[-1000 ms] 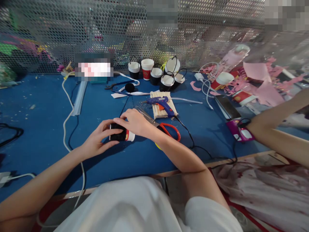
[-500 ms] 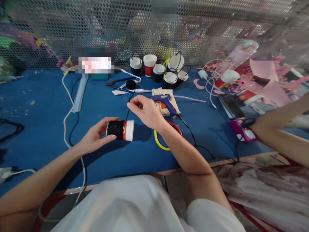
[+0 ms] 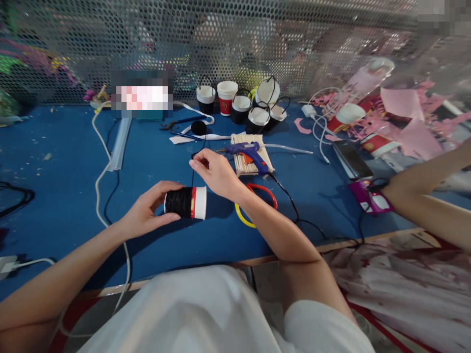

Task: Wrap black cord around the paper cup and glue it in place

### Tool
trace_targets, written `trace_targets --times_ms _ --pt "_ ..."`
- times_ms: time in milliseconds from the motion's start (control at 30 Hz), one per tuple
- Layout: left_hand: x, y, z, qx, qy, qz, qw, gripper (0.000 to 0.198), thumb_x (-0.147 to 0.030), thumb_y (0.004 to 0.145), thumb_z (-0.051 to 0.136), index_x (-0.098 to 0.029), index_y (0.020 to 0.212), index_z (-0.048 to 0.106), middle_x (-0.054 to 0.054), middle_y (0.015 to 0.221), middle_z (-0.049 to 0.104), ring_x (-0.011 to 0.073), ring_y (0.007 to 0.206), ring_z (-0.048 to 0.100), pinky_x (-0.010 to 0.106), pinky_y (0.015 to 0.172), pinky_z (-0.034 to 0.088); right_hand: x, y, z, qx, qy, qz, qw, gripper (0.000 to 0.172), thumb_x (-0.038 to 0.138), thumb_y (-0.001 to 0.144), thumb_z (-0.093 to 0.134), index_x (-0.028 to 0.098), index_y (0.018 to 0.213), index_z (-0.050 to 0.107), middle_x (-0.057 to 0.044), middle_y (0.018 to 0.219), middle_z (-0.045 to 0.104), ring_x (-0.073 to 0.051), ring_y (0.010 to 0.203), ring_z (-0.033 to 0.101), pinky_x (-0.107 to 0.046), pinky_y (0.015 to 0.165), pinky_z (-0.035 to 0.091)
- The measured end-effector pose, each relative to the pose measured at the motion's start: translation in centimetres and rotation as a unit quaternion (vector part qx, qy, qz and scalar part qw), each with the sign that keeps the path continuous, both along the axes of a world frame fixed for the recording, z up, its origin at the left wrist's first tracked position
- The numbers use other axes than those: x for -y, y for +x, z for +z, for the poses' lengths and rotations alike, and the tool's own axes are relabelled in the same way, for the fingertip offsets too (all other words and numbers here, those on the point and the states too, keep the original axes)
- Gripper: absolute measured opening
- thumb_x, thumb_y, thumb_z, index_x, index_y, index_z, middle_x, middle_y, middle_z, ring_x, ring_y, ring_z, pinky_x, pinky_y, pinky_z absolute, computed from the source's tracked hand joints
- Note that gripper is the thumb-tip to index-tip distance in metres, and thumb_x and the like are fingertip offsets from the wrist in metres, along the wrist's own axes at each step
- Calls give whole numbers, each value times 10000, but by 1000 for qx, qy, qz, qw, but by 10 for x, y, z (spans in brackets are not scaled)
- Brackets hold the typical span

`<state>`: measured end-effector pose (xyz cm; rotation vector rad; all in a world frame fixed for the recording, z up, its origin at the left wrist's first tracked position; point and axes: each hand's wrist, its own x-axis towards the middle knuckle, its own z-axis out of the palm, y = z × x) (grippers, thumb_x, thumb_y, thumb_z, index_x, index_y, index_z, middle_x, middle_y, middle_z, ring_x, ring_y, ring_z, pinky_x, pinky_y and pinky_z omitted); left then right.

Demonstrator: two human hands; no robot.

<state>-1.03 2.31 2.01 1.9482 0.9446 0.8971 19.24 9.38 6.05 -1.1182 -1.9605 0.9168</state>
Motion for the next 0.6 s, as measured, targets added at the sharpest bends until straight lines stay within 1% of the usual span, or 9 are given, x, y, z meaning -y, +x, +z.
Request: trace_targets --times_ms 167,267,433,600 --pt "0 0 2 -12 62 -1 998 554 -230 729 695 -218 1228 454 121 1211 493 234 1132 487 390 926 450 0 -1 -5 17 -29 18 999 208 347 833 492 162 737 506 24 637 504 -81 565 422 -231 539 347" --pt "-1 -1 2 -19 100 -4 995 555 -217 723 702 -216 1223 462 126 1230 491 237 1159 476 422 975 413 0 -1 -6 37 -42 29 998 205 347 820 500 159 743 526 18 644 533 -86 574 449 -237 549 349" --pt "-2 -2 0 -35 120 -1 992 516 -228 741 686 -216 1214 480 136 1252 491 243 1170 483 432 971 418 1 0 -5 63 -64 37 995 203 345 803 506 153 746 544 -3 681 579 -106 617 498 -251 573 365" --pt "-1 -2 1 -49 135 -3 990 511 -236 746 684 -212 1214 479 132 1248 507 234 1164 495 407 967 424 2 0 -6 69 -72 48 994 200 343 804 507 155 751 553 -5 696 587 -111 642 513 -253 586 374"
